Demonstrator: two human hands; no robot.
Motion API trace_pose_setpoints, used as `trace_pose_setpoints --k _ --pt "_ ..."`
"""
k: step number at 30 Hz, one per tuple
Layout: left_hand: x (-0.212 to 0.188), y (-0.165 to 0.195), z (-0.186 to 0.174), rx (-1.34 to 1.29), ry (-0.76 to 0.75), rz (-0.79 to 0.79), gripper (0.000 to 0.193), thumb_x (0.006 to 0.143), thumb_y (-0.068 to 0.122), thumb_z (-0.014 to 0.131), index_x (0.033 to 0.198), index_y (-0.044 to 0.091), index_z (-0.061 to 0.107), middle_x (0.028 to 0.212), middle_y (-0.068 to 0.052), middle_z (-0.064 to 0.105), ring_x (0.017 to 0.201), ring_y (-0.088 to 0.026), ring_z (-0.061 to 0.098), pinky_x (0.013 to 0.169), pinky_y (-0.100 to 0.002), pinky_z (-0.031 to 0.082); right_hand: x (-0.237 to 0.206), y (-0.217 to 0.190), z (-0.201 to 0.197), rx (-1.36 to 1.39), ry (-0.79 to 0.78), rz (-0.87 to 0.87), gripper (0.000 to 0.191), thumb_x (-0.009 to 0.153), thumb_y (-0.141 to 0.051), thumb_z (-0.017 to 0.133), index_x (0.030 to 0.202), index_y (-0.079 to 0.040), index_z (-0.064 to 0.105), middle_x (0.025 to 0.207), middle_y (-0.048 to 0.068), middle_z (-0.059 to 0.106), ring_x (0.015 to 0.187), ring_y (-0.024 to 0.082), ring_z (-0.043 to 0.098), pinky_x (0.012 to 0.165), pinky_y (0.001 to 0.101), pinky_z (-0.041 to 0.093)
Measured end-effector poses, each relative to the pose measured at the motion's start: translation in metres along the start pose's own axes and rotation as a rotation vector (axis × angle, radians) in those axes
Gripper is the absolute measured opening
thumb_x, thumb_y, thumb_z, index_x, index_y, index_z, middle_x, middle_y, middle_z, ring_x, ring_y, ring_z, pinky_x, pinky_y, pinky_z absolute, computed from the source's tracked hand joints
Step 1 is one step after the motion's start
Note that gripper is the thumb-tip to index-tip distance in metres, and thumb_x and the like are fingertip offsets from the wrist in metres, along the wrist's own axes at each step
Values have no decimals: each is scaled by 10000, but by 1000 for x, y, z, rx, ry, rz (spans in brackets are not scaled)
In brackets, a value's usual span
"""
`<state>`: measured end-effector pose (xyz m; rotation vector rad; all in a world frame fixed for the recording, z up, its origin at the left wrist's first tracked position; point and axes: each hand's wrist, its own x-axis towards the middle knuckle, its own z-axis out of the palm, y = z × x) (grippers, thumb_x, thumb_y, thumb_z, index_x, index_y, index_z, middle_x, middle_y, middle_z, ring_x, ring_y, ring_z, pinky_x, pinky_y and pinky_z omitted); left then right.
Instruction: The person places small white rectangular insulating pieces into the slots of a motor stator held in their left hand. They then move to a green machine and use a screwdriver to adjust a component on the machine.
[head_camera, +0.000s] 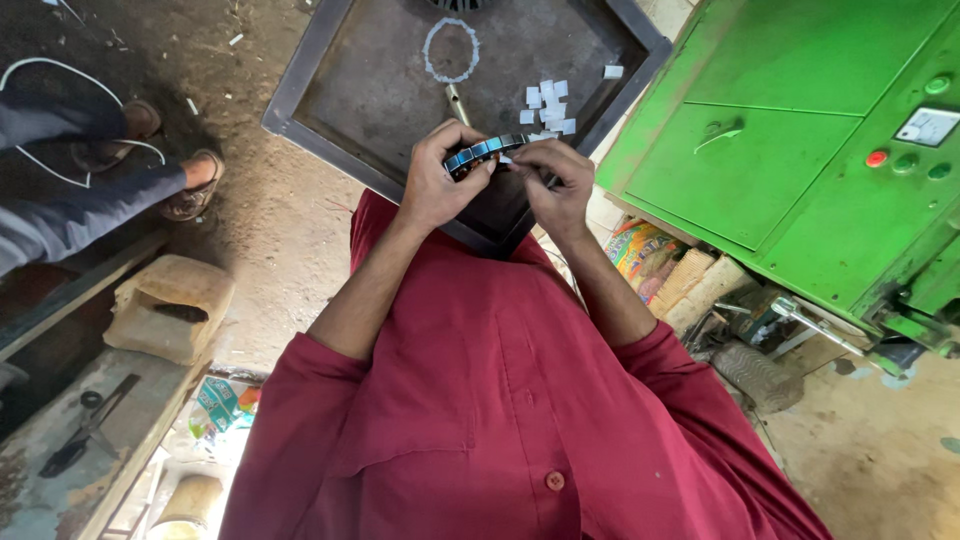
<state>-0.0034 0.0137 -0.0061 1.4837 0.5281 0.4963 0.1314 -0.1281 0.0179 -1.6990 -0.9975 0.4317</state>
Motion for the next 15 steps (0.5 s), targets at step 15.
trace_pose_setpoints --k 15 --pt "2 2 -7 -32 -74 -1 215 879 34 786 1055 5 664 995 -67 653 913 -157 667 806 -304 531 18 -26 -6 -412 -169 -355 258 787 99 787 1003 -23 717 1024 121 705 843 269 717 688 354 575"
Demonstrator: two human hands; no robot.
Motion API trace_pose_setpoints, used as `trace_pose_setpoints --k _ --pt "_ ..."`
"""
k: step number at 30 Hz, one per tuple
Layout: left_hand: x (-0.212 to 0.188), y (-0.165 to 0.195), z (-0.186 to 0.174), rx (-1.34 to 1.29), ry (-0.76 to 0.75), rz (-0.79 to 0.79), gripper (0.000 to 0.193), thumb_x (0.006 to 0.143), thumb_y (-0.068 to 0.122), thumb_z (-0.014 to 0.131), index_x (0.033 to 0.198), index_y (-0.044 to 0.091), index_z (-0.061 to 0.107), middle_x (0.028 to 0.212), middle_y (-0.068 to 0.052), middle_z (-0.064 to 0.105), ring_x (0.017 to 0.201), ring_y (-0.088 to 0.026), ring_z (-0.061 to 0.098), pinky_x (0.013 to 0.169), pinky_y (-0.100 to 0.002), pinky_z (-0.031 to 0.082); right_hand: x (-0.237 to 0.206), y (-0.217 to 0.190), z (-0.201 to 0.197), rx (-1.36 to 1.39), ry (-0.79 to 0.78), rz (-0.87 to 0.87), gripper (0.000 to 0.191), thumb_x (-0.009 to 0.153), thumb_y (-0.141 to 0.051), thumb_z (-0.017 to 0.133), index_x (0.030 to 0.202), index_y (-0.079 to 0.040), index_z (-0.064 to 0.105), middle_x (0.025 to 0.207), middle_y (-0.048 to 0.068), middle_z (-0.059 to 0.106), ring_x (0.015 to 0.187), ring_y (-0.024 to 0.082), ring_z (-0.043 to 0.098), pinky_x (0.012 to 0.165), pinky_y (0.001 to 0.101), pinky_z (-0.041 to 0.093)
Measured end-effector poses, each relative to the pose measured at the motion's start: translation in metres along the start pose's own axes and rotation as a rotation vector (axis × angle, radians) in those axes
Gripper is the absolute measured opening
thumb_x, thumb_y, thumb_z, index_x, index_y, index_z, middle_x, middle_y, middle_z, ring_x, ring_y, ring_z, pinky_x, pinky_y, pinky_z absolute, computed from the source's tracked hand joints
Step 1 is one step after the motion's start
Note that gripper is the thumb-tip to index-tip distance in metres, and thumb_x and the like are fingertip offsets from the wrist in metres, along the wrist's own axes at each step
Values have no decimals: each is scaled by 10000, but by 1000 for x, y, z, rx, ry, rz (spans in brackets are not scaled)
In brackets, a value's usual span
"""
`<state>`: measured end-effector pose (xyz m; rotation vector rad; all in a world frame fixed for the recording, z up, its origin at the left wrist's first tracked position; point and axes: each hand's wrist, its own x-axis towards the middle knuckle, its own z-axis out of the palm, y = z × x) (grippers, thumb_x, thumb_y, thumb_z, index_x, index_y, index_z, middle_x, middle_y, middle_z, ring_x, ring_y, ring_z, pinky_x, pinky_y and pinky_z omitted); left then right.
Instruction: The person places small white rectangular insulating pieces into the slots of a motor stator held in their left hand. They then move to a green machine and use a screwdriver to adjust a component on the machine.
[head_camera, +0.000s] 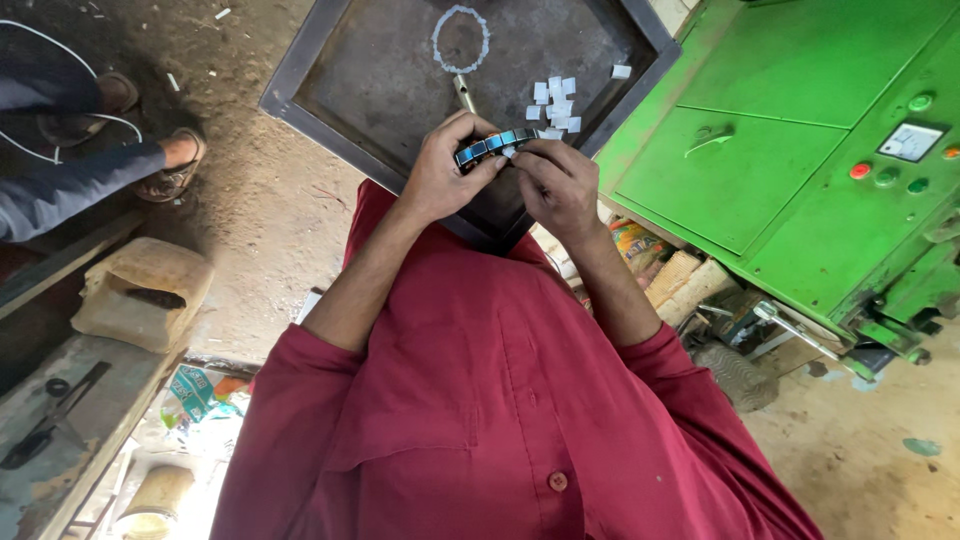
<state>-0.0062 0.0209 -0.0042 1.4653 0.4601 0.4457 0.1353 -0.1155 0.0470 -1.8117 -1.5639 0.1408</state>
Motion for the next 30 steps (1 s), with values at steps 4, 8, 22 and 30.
trace_pose_setpoints --k 4,8,22,30 --pt "0 0 -2 6 -8 2 223 880 32 790 1059 5 661 1007 -74 655 917 -164 671 803 -311 533 3 -3 -2 19 -24 21 234 803 106 784 989 -15 712 1014 117 708 818 254 719 665 339 567" --pt "0 2 -2 35 -15 22 233 879 30 782 1065 6 644 1019 -85 656 929 -190 679 813 -333 535 7 -10 -4 28 -50 81 214 824 105 783 996 -5 719 992 112 705 794 243 716 652 329 559" --pt "3 14 -3 204 -13 155 298 876 134 716 1160 43 694 1178 -93 680 1141 -283 614 1028 -416 387 8 5 -3 371 19 474 350 883 67 798 1165 -7 605 1067 129 681 892 200 765 681 297 601" --pt "7 16 3 228 -24 138 270 884 114 701 1145 47 688 1163 -101 679 1145 -282 642 1065 -409 400 -2 20 0 160 -45 361 457 879 33 811 1234 -28 530 1003 112 730 859 207 759 729 300 579"
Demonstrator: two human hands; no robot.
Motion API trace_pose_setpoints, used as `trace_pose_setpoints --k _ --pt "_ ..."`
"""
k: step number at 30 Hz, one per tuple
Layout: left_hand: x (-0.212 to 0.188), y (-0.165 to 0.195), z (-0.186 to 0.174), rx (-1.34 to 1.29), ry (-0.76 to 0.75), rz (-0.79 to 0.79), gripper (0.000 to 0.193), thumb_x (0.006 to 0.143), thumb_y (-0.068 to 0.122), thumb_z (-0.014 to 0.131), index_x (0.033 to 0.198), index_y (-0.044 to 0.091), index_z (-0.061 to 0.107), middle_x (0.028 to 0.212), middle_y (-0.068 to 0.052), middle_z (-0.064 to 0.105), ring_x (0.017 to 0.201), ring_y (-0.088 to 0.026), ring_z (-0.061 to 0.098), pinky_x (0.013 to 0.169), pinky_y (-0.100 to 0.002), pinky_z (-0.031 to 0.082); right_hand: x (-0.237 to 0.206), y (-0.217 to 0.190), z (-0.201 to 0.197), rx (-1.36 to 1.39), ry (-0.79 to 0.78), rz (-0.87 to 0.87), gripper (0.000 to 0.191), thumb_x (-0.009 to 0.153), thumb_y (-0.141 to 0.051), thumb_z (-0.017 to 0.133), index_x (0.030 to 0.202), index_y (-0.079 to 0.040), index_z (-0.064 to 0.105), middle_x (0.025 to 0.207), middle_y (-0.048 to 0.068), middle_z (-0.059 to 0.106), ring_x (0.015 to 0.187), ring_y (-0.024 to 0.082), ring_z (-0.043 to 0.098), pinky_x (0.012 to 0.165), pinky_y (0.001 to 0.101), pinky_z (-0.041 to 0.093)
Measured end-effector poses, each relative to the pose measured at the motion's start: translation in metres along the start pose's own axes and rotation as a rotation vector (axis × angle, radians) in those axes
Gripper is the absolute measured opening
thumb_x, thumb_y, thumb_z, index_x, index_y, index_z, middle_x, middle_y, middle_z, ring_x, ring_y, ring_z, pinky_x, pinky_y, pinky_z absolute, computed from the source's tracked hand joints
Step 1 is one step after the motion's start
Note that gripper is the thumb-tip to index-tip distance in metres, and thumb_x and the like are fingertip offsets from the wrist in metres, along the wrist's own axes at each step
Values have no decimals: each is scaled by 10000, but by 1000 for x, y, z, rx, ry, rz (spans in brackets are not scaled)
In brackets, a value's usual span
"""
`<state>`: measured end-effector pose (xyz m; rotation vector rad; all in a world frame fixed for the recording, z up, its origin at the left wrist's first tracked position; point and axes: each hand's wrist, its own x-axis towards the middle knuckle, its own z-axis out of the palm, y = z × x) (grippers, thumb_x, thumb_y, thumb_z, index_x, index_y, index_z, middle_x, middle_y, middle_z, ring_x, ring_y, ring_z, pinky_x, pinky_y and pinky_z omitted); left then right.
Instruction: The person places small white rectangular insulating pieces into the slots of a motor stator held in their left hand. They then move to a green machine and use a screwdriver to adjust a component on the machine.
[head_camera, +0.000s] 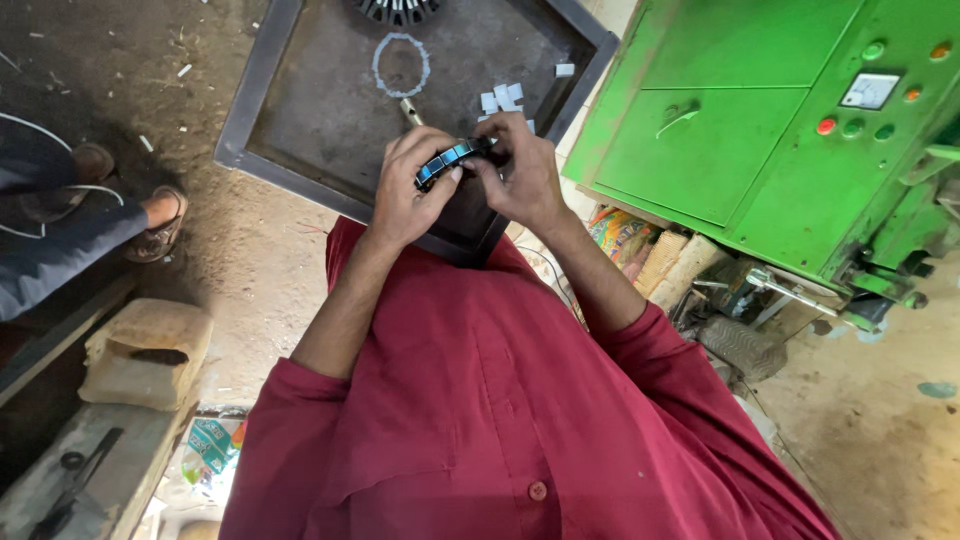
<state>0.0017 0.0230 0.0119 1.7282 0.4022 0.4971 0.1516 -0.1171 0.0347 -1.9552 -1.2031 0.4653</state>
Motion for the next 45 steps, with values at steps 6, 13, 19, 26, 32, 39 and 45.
trace_pose_setpoints --k 6,13,19,26,32,39,45 --pt "-10 14 15 66 201 -76 465 833 131 833 1228 -24 641 1120 -157 652 1048 -305 642 898 -407 506 42 57 -35 -84 44 74 263 875 34 767 1130 -12 722 1080 150 750 939 288 772 830 369 615" --pt "-9 6 10 38 142 -114 310 839 57 873 1092 4 701 990 -103 710 869 -201 720 747 -313 551 49 65 -28 -423 -60 23 196 815 24 745 1006 -5 709 997 145 662 963 376 656 841 467 530" --pt "-2 9 -6 -15 24 -132 293 801 56 865 1042 -3 709 941 -84 677 833 -178 694 731 -310 532 49 58 -32 -433 -67 -55 179 816 55 720 974 1 654 1052 152 636 1024 377 632 870 471 529" --pt "-3 8 -6 -100 14 -142 231 849 62 762 1061 -7 701 973 -69 674 880 -146 676 783 -296 520 43 69 -27 -428 -67 -77 310 775 35 700 1082 -2 693 1054 143 662 960 325 668 859 439 556" --pt "-4 2 -3 -161 23 -209 190 869 55 740 1048 0 712 967 -56 673 862 -124 662 757 -284 508 21 82 -27 121 96 248 186 859 92 611 981 18 731 1118 133 648 811 193 618 615 294 533" --pt "-1 -4 -1 -228 13 -247 177 854 42 754 1019 2 706 941 -40 666 843 -114 642 751 -285 504 -22 30 -7 773 107 323 133 941 82 632 1026 8 702 1013 98 698 883 148 716 761 265 581" --pt "1 -7 4 -158 57 -195 178 819 -1 792 982 -4 721 917 -37 665 837 -106 654 741 -279 514 -23 -7 5 105 200 4 196 860 108 756 1039 38 717 970 123 707 856 176 710 728 277 553"
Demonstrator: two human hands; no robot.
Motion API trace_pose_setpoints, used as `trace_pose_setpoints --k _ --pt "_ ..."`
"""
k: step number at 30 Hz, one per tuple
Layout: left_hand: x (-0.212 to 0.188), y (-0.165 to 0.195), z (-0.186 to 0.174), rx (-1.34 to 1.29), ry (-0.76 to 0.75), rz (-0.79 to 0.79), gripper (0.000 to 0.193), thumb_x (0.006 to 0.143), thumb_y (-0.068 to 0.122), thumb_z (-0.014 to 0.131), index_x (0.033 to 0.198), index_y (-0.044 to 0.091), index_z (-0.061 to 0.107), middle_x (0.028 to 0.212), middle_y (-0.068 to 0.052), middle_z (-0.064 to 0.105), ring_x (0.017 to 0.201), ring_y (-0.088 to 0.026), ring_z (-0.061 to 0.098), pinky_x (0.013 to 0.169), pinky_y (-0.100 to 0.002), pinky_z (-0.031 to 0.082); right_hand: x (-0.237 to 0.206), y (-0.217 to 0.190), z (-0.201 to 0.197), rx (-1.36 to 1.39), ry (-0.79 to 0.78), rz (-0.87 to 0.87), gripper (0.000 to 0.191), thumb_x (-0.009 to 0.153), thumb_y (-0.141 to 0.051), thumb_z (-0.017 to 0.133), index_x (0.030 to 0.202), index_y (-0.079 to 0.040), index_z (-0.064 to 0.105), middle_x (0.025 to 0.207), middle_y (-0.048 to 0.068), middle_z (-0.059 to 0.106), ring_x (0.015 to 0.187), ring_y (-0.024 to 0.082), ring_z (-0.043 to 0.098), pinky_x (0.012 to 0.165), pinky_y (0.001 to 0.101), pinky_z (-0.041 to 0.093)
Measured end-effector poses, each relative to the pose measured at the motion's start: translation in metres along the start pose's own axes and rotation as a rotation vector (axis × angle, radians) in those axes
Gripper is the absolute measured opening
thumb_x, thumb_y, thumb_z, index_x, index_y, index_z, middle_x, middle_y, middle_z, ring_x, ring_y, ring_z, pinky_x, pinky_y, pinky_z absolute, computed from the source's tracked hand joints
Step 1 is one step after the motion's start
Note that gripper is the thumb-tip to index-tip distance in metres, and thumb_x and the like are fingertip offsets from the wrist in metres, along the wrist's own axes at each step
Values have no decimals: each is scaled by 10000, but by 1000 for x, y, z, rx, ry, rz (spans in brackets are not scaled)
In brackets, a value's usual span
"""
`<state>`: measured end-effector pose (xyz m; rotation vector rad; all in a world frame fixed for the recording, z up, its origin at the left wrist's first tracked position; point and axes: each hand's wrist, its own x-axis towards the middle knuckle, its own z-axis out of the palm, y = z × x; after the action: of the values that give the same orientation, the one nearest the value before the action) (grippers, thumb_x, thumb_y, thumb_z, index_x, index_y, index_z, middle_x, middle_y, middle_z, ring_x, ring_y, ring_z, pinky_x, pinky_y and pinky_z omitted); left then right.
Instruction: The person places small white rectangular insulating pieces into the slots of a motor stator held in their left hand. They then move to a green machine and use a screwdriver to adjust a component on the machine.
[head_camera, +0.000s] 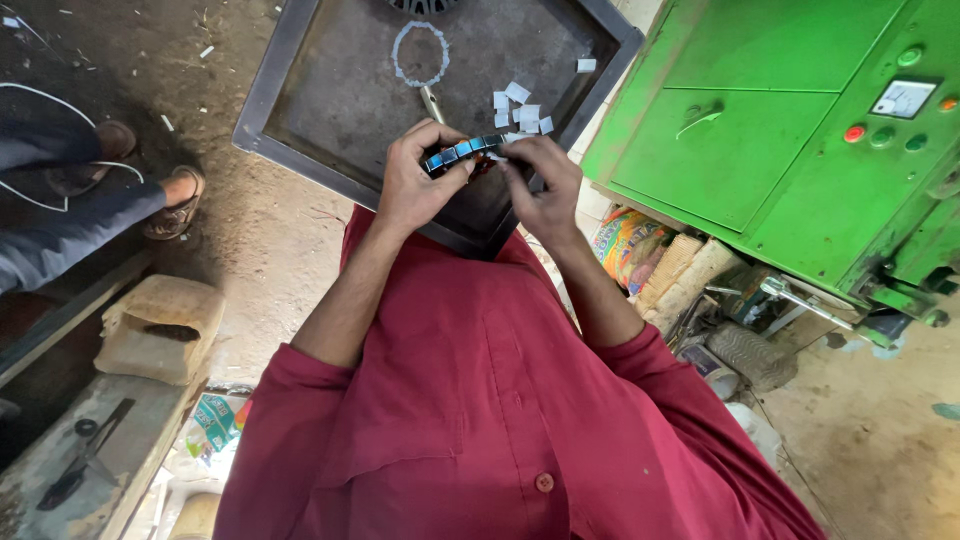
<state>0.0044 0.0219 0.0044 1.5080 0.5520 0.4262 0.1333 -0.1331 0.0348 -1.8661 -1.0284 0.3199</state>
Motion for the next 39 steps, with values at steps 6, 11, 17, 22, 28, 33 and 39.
trace_pose_setpoints --k 6,11,17,22,28,33,39 --pt "-1 0 -1 -63 -12 -16 173 828 14 786 985 4 713 920 -36 649 836 -115 656 740 -278 523 -3 -3 12 -70 41 -172 190 807 147 743 943 17 712 999 148 726 894 249 734 765 305 579" --pt "0 1 -3 -25 -4 36 175 824 17 797 975 -2 712 910 -51 657 833 -136 657 745 -292 513 -4 6 14 123 21 -97 197 831 182 683 948 25 706 994 156 730 934 275 733 833 337 585" --pt "0 1 -5 -14 -16 67 181 820 11 790 977 -5 702 916 -58 657 840 -147 659 757 -301 513 0 4 14 76 12 -126 175 848 147 729 962 15 710 982 135 736 911 268 726 805 341 564" --pt "0 2 -5 -12 -28 86 188 834 13 788 998 -4 698 953 -69 657 868 -155 662 769 -309 520 8 -6 6 -161 -48 -255 219 798 112 756 962 -28 722 972 97 731 840 266 681 730 369 503" --pt "2 1 -4 18 -48 76 209 836 33 808 999 -6 682 972 -84 663 877 -173 668 765 -318 529 17 -20 2 -264 -68 -358 248 791 104 776 978 -49 720 966 65 724 819 249 661 711 369 480" --pt "3 0 -6 19 -62 89 213 830 5 798 998 -9 667 980 -99 661 874 -192 668 761 -332 526 17 -29 2 -342 -108 -323 250 775 91 760 972 -60 732 933 62 710 798 257 643 707 375 480" --pt "4 3 -10 162 -108 163 231 840 90 800 1016 22 668 991 -73 667 1007 -254 650 940 -402 463 21 -23 0 -318 -208 -89 212 803 82 777 954 -66 787 788 77 648 719 222 604 659 350 465"
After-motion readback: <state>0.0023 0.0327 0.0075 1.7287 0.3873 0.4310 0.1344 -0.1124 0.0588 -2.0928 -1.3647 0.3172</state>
